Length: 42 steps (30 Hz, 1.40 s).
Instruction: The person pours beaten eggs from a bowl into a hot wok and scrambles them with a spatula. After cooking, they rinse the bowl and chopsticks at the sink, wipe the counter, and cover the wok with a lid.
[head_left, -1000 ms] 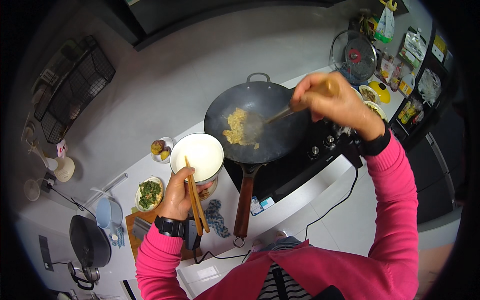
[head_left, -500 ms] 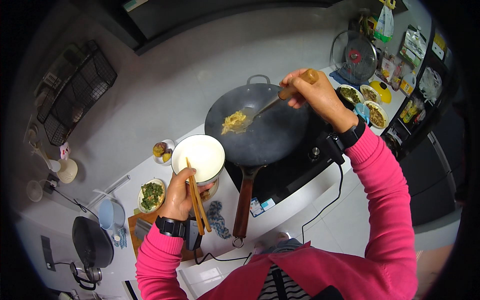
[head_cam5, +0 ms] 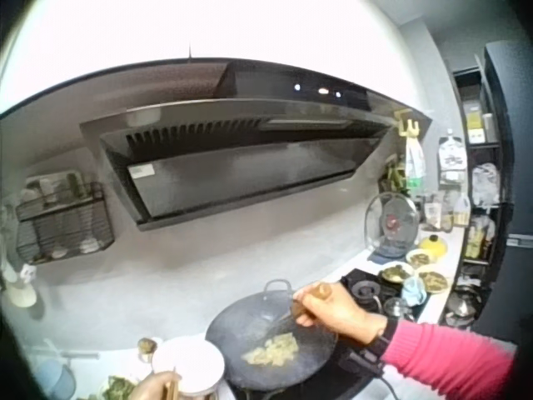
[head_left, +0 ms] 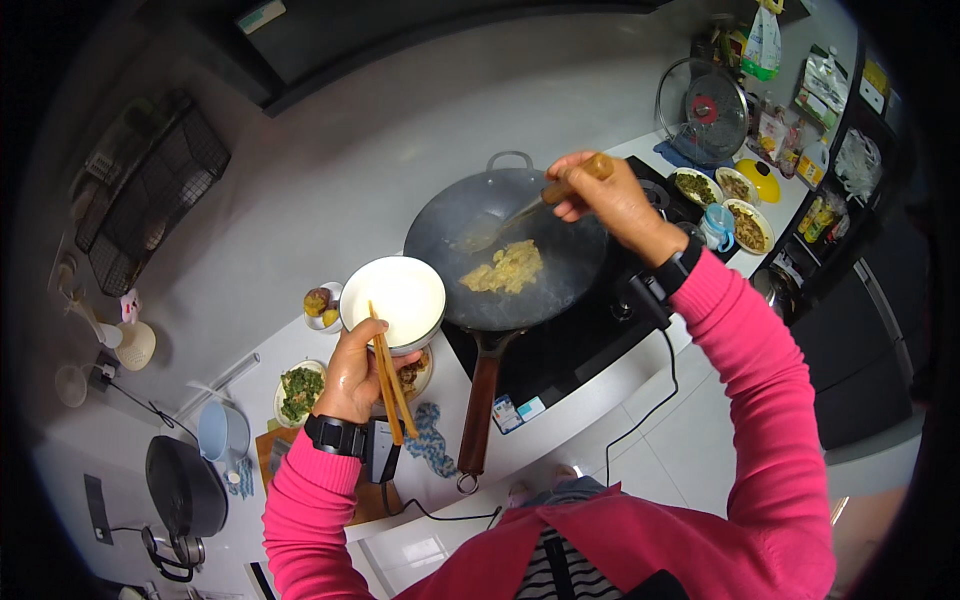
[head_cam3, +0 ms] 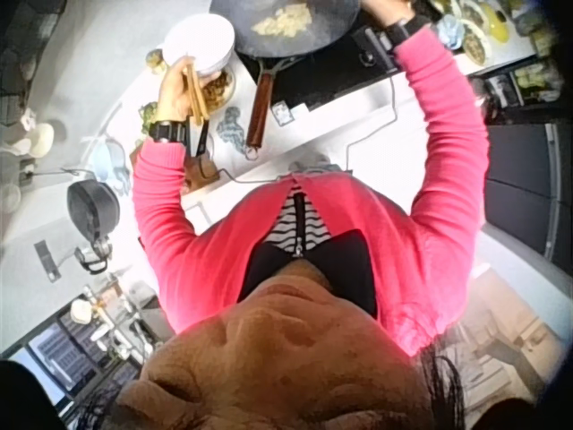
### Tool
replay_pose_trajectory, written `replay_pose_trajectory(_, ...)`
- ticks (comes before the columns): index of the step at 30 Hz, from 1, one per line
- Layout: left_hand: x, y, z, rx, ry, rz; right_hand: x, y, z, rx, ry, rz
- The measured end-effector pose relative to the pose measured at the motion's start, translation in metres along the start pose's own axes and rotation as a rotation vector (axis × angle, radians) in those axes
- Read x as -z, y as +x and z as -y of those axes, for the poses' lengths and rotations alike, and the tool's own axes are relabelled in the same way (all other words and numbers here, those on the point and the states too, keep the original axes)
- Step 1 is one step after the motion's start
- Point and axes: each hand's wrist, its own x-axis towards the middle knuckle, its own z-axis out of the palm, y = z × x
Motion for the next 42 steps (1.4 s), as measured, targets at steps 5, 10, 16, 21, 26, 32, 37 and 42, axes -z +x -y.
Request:
replay_pose_trajectory(5, -0.003, 0.005, -0.002, 0.015, -0.003, -0.034, 0.012, 0.0, -0.02, -0.012, 0.051, 0.0)
replay_pose_trajectory(10, -0.005, 0.01, -0.001, 0.018, 0.031, -0.031, 0.019, -0.003, -0.014, 0.033, 0.037, -0.041)
replay_pose_trajectory(16, -0.013, 0.02, -0.008, 0.003, 0.068, 0.001, 0.024, -0.025, 0.006, 0.084, -0.099, -0.054)
replay_pose_trajectory(21, -0.021, 0.036, -0.012, 0.05, 0.078, 0.025, 0.037, -0.049, 0.001, -0.035, -0.126, 0.016)
replay_pose_trajectory(26, -0.029, 0.053, -0.012, 0.085, 0.117, 0.004, 0.034, -0.068, -0.014, 0.101, -0.007, -0.05)
replay_pose_trajectory(32, -0.035, 0.079, -0.012, 0.082, 0.185, 0.034, 0.036, -0.085, -0.026, 0.078, 0.077, -0.003)
replay_pose_trajectory(37, -0.04, 0.102, -0.009, 0.066, 0.306, 0.022, 0.058, -0.109, -0.029, 0.093, 0.132, -0.137)
replay_pose_trajectory(42, -0.042, 0.122, -0.004, 0.166, 0.343, 0.051, 0.067, -0.123, -0.033, 0.096, 0.146, -0.15)
